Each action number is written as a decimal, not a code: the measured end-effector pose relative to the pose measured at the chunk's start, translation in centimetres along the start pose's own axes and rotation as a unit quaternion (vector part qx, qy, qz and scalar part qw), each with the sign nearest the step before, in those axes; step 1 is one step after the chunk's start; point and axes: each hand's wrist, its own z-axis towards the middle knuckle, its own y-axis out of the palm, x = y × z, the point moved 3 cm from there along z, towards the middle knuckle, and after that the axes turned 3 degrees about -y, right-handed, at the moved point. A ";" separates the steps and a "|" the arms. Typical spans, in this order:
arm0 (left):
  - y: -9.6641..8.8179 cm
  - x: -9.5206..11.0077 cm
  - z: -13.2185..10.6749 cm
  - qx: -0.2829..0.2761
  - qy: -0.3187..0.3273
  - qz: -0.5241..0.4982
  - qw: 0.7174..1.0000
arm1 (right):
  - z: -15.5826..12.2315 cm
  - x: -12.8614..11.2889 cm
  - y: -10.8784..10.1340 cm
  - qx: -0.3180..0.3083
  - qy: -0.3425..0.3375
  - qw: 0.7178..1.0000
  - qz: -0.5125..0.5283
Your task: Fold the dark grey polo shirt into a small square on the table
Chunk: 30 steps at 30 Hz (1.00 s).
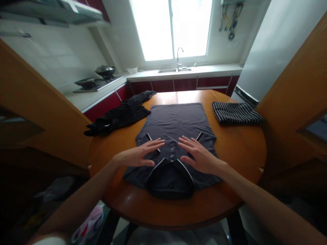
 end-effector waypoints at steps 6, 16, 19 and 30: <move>3.7 4.6 -4.6 -0.026 0.041 -0.009 0.999 | -6.7 -3.7 2.0 -0.108 -0.052 0.993 0.000; 8.4 5.3 -7.2 0.170 0.065 0.117 0.976 | -8.5 -5.1 4.4 0.055 -0.129 0.986 -0.092; 8.4 5.8 -7.3 0.188 0.065 0.129 0.971 | -8.5 -5.3 4.3 0.071 -0.137 0.982 -0.108; 8.4 5.6 -7.8 0.186 0.031 0.088 0.978 | -8.7 -5.8 4.0 0.091 -0.109 0.984 -0.104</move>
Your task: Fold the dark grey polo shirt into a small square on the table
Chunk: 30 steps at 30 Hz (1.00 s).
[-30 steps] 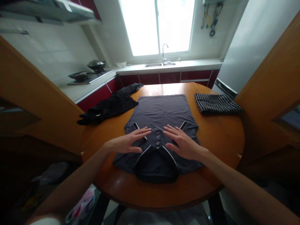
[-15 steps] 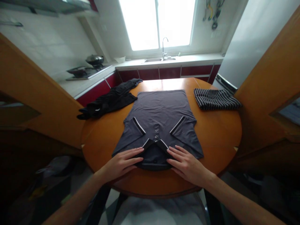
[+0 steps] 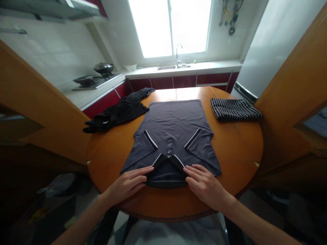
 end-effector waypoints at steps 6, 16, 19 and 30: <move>0.0 0.0 0.0 0.011 0.018 -0.024 0.999 | -0.5 0.1 0.2 0.000 0.013 1.000 0.009; -0.2 0.0 -0.5 0.044 -0.012 -0.016 0.999 | -0.6 0.3 0.4 0.002 0.059 0.998 0.026; 0.0 -0.1 -0.5 0.040 -0.007 -0.012 0.999 | -0.6 0.3 0.4 -0.003 0.064 0.998 0.026; -0.2 0.1 -0.1 0.066 0.006 -0.045 0.997 | -0.3 0.1 -0.2 0.041 0.031 0.998 0.024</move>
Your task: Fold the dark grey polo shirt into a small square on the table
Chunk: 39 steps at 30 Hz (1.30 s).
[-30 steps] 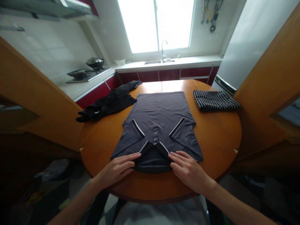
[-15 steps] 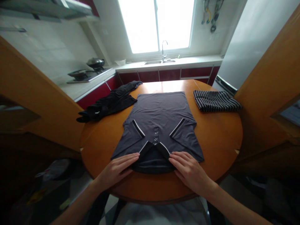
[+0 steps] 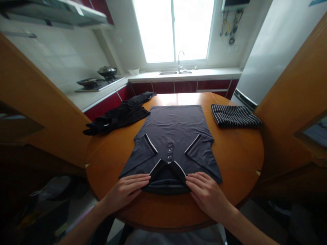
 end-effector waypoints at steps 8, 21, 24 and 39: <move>-1.7 -1.1 2.3 0.014 -0.145 -0.096 0.985 | 1.1 1.0 -0.6 0.001 0.105 0.992 0.065; -4.1 -12.3 12.9 -0.103 -0.327 -0.299 0.891 | 11.4 12.2 -1.9 -0.060 0.290 0.938 0.181; -3.2 -15.1 14.5 -0.113 -0.354 -0.292 0.881 | 13.3 15.4 -0.5 -0.109 0.324 0.922 0.181; -5.2 -16.8 9.3 -0.023 -0.360 -0.182 0.915 | 6.8 18.2 -2.8 -0.080 0.387 0.888 0.237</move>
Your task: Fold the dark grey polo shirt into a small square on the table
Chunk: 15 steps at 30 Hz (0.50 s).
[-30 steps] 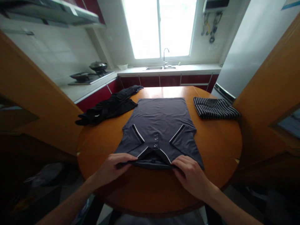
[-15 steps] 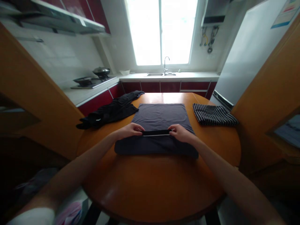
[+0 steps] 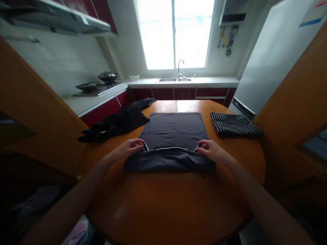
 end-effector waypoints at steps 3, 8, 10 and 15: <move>-0.6 -1.8 -3.5 0.058 -0.021 0.027 0.998 | -3.6 0.9 -0.9 0.082 0.006 0.997 -0.011; -0.4 -2.9 -6.3 0.065 -0.065 0.029 0.995 | -6.3 0.3 0.0 0.116 0.005 0.992 -0.046; -0.4 -2.5 -6.1 0.060 -0.071 0.034 0.995 | -5.8 -0.1 0.5 0.119 -0.001 0.991 -0.065; -0.7 -1.7 -4.5 0.001 -0.098 0.021 0.995 | -2.6 -0.5 1.0 0.075 0.001 0.996 -0.048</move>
